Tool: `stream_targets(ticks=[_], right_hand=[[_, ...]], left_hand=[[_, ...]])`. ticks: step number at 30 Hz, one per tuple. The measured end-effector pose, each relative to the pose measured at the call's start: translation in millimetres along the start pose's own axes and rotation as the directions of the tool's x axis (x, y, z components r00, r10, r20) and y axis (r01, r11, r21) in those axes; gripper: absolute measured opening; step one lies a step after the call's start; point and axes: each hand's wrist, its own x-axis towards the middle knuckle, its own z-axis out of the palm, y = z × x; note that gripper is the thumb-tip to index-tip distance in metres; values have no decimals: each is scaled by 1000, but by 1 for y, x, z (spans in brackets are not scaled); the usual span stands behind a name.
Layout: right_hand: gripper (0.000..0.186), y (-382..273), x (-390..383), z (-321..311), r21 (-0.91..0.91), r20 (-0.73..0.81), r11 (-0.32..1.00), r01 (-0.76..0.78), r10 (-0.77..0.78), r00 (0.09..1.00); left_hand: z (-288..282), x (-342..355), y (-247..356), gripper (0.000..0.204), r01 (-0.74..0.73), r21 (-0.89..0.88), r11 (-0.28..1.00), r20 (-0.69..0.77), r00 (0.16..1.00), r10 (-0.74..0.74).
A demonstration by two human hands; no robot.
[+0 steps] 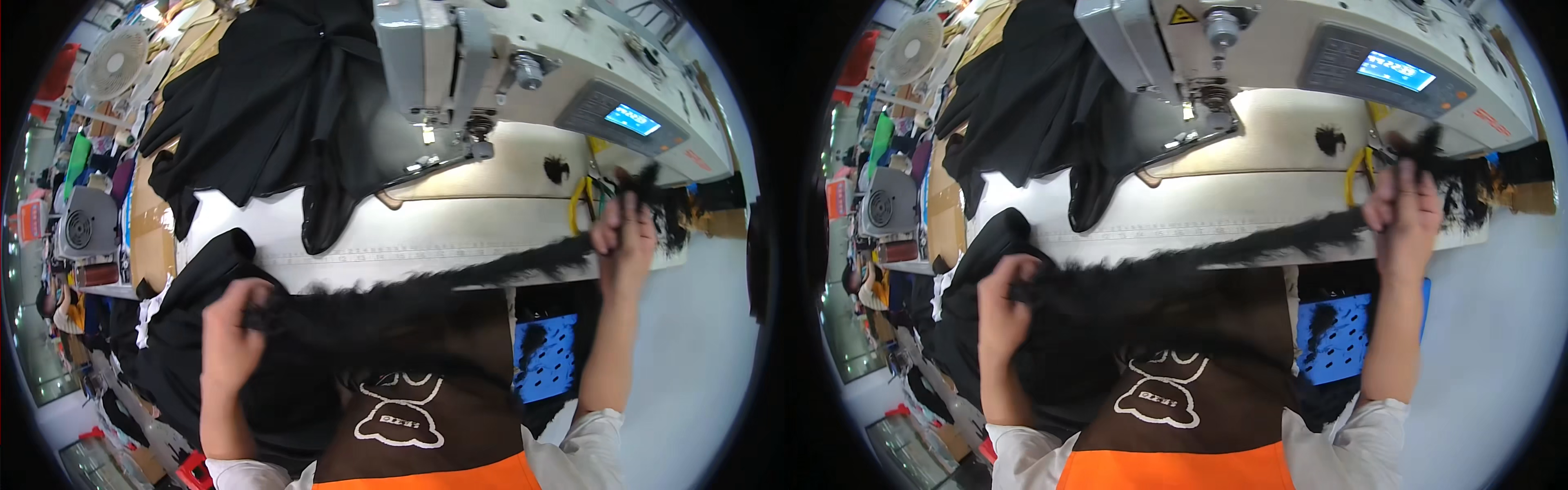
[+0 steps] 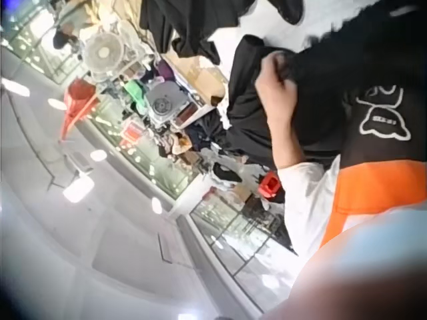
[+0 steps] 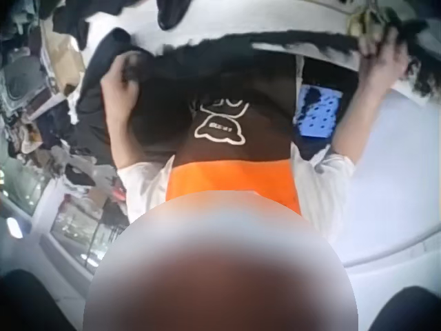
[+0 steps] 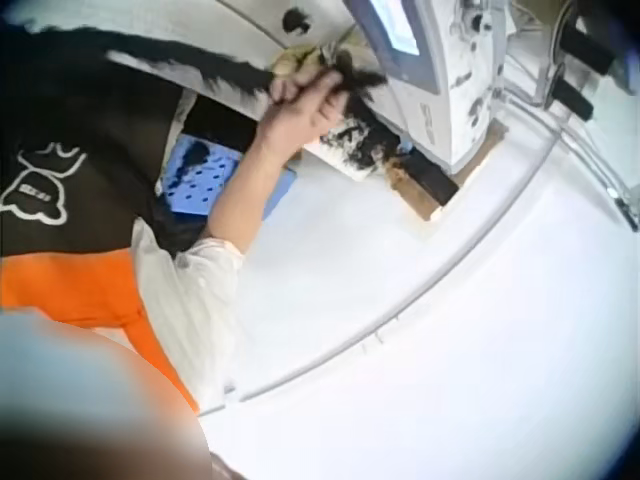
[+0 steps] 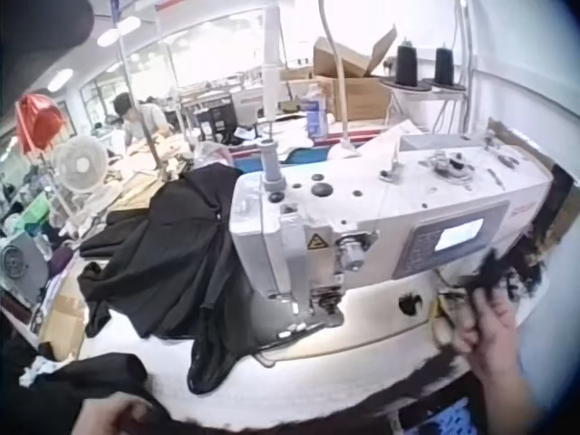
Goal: Sewing a black fur trim onto a piece of black garment using an industrial sewing machine.
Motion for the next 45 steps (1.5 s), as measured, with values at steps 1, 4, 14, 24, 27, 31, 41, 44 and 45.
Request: stream_targets(ticks=[1,4,14,24,27,31,41,44,45], right_hand=[[35,-7,3,-10,94,0,995,19,-19,1000],[41,-23,8,-43,-67,-79,986,153,-158,984],[38,-26,34,-127,-193,-340,946,261,-314,887],[28,-9,-27,-23,-642,181,766,30,113,977],[30,7,-21,9,-682,420,705,195,159,894],[27,18,-27,19,-723,442,647,244,160,883],[36,29,3,72,-684,681,298,665,-66,730],[37,42,9,72,-658,715,243,713,-93,693],[37,44,10,72,-647,727,234,726,-98,680]], left_hand=[[-15,4,-5,30,18,3,1000,-51,999,-18],[-70,5,-61,14,102,95,990,-330,942,-65],[-403,-156,-389,42,349,-847,401,-200,490,-849],[-333,-87,-393,67,366,311,877,-23,926,-378],[-243,-24,-210,71,308,530,790,12,929,-370],[-126,52,-53,44,74,449,891,-115,993,-25],[114,139,80,23,-757,66,650,-142,637,758],[134,152,74,26,-707,-12,707,-185,696,693],[133,154,67,26,-712,-14,702,-196,690,697]])
